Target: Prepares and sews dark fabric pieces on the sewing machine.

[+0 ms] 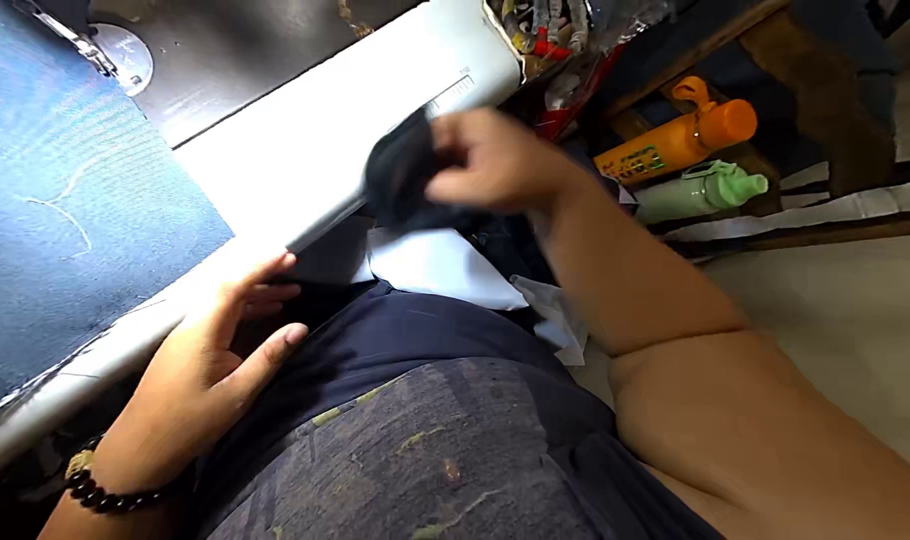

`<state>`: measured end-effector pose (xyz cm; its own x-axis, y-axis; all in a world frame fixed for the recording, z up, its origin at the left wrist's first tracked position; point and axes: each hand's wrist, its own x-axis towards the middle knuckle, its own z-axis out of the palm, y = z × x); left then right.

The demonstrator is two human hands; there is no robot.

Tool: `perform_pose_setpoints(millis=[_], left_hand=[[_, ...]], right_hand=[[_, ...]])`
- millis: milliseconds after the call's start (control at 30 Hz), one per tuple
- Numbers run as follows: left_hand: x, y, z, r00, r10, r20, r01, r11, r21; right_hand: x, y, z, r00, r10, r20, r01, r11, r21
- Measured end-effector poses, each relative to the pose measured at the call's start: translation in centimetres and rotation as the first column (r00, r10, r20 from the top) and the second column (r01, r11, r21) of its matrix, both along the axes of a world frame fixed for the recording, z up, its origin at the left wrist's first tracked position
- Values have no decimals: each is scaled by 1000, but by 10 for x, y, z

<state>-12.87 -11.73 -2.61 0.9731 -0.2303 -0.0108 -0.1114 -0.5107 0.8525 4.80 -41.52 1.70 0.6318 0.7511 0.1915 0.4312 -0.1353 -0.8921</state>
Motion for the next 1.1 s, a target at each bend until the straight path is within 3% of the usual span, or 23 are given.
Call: perform_pose_setpoints(millis=[33, 100, 200, 267, 333, 367, 433, 467, 533, 667, 867, 1100], left_hand=[[4, -8, 9, 1000, 17, 14, -15, 992, -123], [7, -22, 18, 996, 75, 46, -65, 979, -191], [0, -27, 10, 988, 146, 45, -134, 970, -201], [-10, -22, -1, 981, 193, -16, -189, 936, -296], [-18, -16, -10, 968, 243, -71, -252, 898, -360], [-20, -12, -15, 961, 260, -92, -275, 883, -382], [-20, -7, -23, 951, 286, -115, -308, 861, -404], [-21, -5, -25, 949, 288, -128, -315, 861, -399], [-19, -5, -27, 950, 271, -153, -310, 869, -386], [-11, -11, -28, 962, 198, -186, -251, 908, -336], [-14, -11, -27, 971, 145, -192, -197, 936, -291], [-18, -12, -28, 963, 181, -200, -238, 919, -313]], right_hand=[[-11, 28, 2, 990, 144, -1, -144, 989, 15], [-30, 73, -5, 940, 340, 8, -341, 940, 7], [-37, 87, -22, 914, 400, -73, -398, 916, 39], [-22, 58, -33, 928, 224, -299, -240, 971, -17], [0, 5, -59, 905, -155, -396, 51, 964, -262], [9, -28, -76, 849, -371, -376, 173, 868, -465], [14, -97, -123, 731, -634, -251, 223, 570, -791], [5, -125, -145, 693, -687, -218, 185, 462, -868], [-29, -160, -177, 615, -750, -244, 112, 390, -914], [-70, -164, -201, 692, -646, -322, 50, 488, -871], [-73, -140, -204, 733, -648, -207, 218, 512, -831], [-76, -136, -210, 785, -576, -227, 153, 535, -831]])
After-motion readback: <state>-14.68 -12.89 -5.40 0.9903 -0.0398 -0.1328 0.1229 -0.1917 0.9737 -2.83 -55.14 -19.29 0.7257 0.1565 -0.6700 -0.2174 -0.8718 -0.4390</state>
